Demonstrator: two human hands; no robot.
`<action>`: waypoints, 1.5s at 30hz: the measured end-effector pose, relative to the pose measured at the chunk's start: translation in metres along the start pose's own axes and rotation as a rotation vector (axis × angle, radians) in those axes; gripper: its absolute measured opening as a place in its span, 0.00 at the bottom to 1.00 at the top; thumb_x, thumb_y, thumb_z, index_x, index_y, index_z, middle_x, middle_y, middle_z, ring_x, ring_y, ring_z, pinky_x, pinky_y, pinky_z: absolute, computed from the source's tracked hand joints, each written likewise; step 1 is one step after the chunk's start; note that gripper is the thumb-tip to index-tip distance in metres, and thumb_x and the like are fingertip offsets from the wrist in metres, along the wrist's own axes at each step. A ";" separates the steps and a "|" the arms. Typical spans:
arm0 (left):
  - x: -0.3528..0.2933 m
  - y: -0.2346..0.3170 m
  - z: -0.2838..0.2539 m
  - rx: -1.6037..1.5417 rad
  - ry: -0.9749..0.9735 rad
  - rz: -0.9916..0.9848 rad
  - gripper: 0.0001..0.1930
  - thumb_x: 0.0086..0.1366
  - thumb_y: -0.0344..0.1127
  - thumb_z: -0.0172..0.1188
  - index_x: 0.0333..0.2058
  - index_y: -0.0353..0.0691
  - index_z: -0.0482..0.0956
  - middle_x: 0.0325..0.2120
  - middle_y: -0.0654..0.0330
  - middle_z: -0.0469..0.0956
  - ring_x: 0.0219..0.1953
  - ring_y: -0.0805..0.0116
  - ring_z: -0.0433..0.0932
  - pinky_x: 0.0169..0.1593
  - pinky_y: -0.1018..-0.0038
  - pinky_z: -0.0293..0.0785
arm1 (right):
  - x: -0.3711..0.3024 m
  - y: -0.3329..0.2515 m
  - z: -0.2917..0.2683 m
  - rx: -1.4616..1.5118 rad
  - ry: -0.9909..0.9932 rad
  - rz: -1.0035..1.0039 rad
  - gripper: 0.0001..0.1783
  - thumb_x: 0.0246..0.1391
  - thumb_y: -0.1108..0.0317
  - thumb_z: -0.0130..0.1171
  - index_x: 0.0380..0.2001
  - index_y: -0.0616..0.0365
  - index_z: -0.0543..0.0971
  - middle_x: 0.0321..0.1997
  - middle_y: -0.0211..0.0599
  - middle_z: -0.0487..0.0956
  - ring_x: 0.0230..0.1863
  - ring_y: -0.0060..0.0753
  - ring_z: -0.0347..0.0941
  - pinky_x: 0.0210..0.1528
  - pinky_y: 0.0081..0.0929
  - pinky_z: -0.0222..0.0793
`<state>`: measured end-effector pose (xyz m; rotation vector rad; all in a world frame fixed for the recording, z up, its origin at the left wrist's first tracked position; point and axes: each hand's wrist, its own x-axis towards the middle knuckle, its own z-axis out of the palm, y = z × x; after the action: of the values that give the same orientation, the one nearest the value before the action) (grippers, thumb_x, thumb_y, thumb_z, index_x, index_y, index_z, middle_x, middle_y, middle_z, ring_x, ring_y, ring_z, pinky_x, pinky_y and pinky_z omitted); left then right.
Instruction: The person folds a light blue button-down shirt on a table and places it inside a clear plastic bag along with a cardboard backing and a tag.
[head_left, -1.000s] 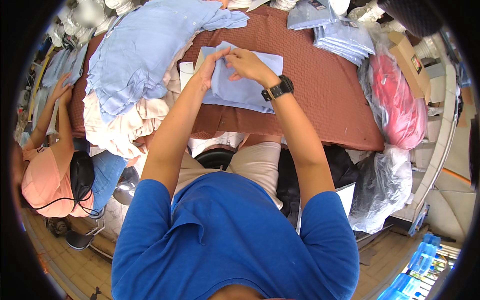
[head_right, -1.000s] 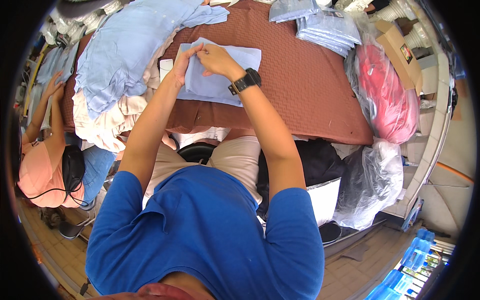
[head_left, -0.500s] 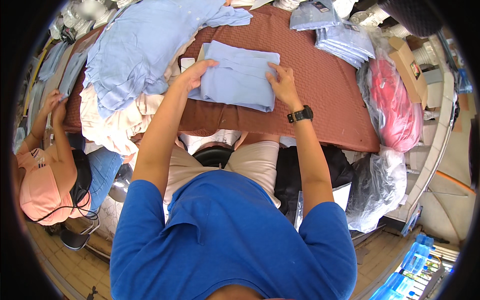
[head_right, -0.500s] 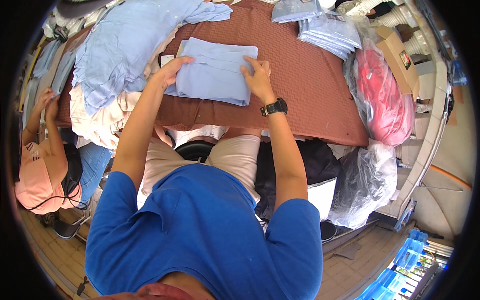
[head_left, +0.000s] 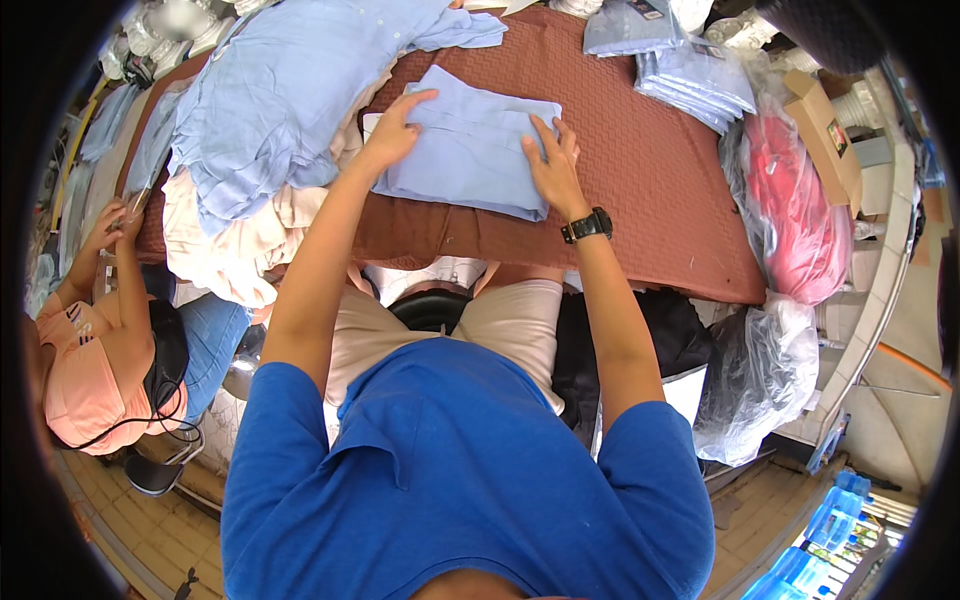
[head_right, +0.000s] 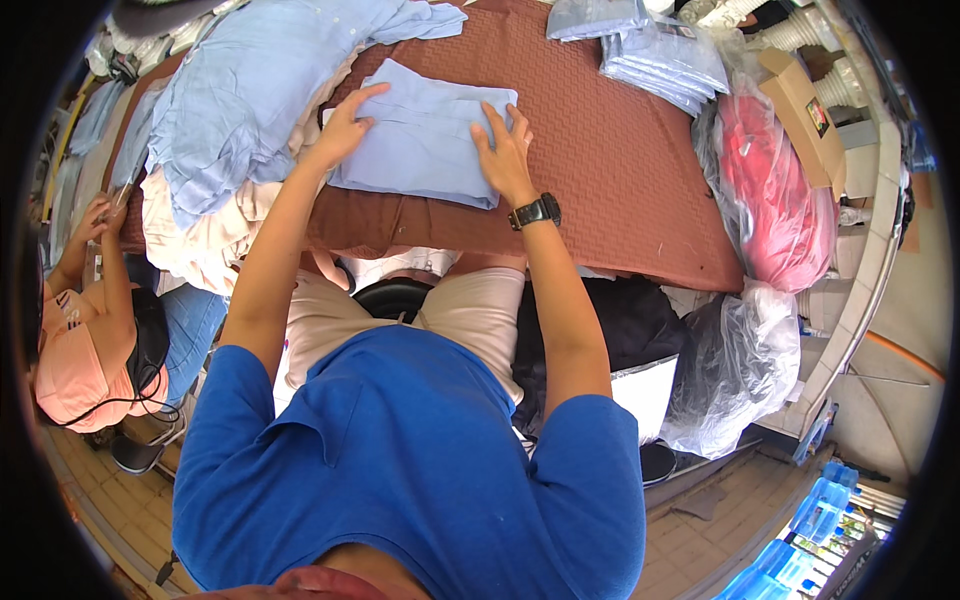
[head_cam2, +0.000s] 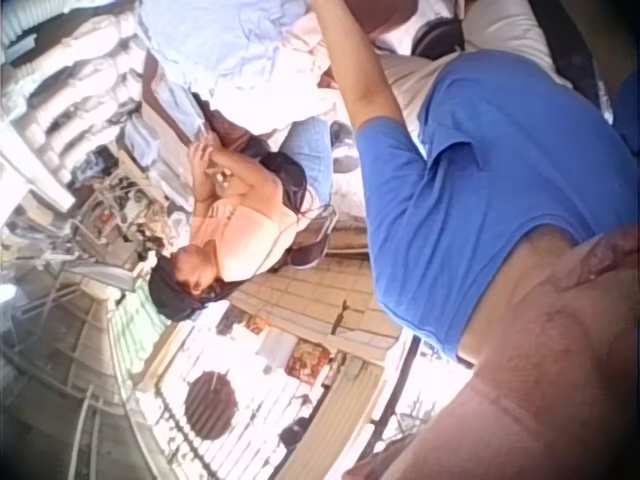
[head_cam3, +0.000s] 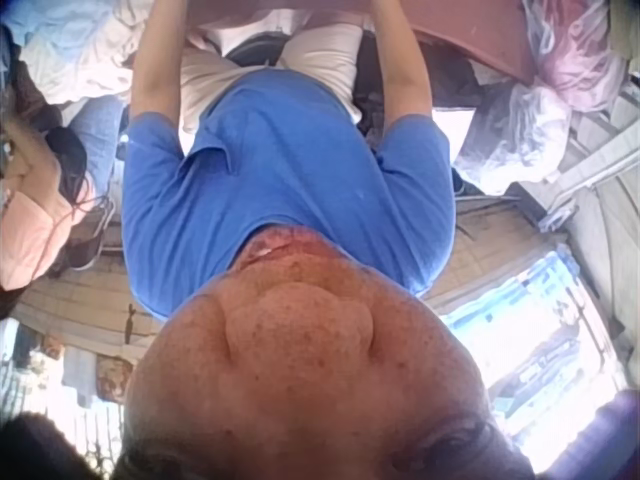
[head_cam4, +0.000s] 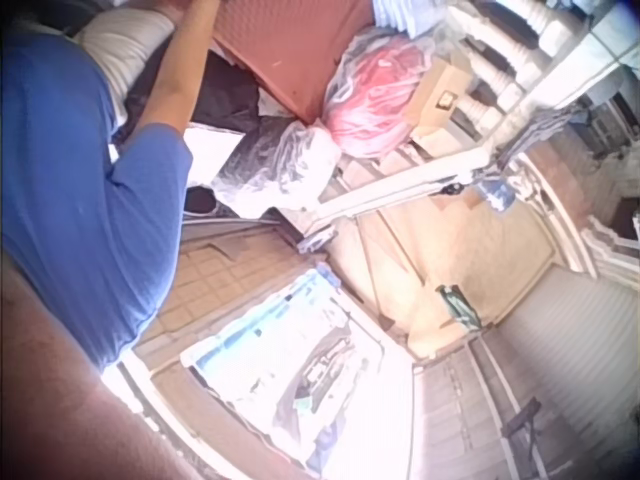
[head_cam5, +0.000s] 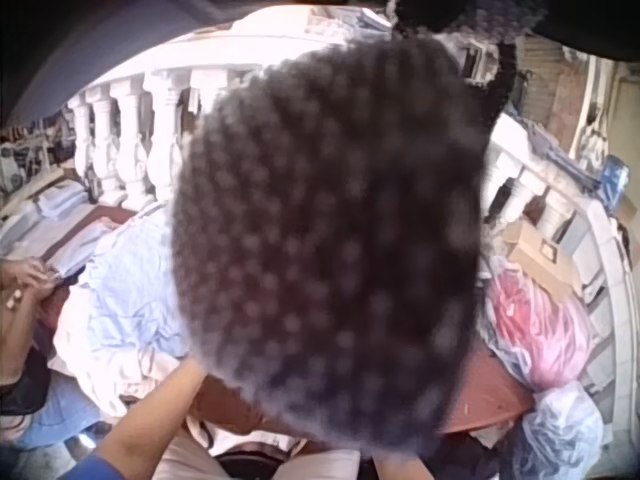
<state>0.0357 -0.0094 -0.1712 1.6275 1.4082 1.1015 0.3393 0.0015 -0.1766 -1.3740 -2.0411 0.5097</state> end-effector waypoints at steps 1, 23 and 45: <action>-0.002 0.007 -0.004 -0.018 -0.008 -0.013 0.34 0.58 0.19 0.56 0.64 0.49 0.69 0.64 0.47 0.64 0.67 0.51 0.63 0.67 0.67 0.62 | 0.000 -0.002 0.000 -0.006 -0.010 -0.008 0.28 0.66 0.47 0.51 0.66 0.42 0.70 0.73 0.56 0.53 0.69 0.68 0.50 0.70 0.57 0.50; 0.061 -0.034 -0.015 0.076 0.172 -0.208 0.21 0.65 0.37 0.61 0.57 0.47 0.76 0.53 0.51 0.78 0.55 0.56 0.76 0.58 0.67 0.69 | 0.017 -0.018 0.039 -0.386 0.061 -0.275 0.30 0.66 0.46 0.49 0.65 0.46 0.70 0.73 0.45 0.63 0.74 0.55 0.53 0.74 0.56 0.45; -0.076 0.012 -0.015 0.443 0.168 -0.375 0.20 0.59 0.32 0.68 0.48 0.34 0.72 0.34 0.42 0.82 0.42 0.41 0.81 0.46 0.54 0.75 | 0.032 0.010 0.027 -0.265 0.012 -0.182 0.43 0.62 0.34 0.47 0.65 0.60 0.68 0.72 0.60 0.61 0.75 0.59 0.51 0.74 0.54 0.44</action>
<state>0.0234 -0.0863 -0.1655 1.4885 2.0825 0.7540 0.3192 0.0357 -0.1930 -1.3150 -2.2587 0.1555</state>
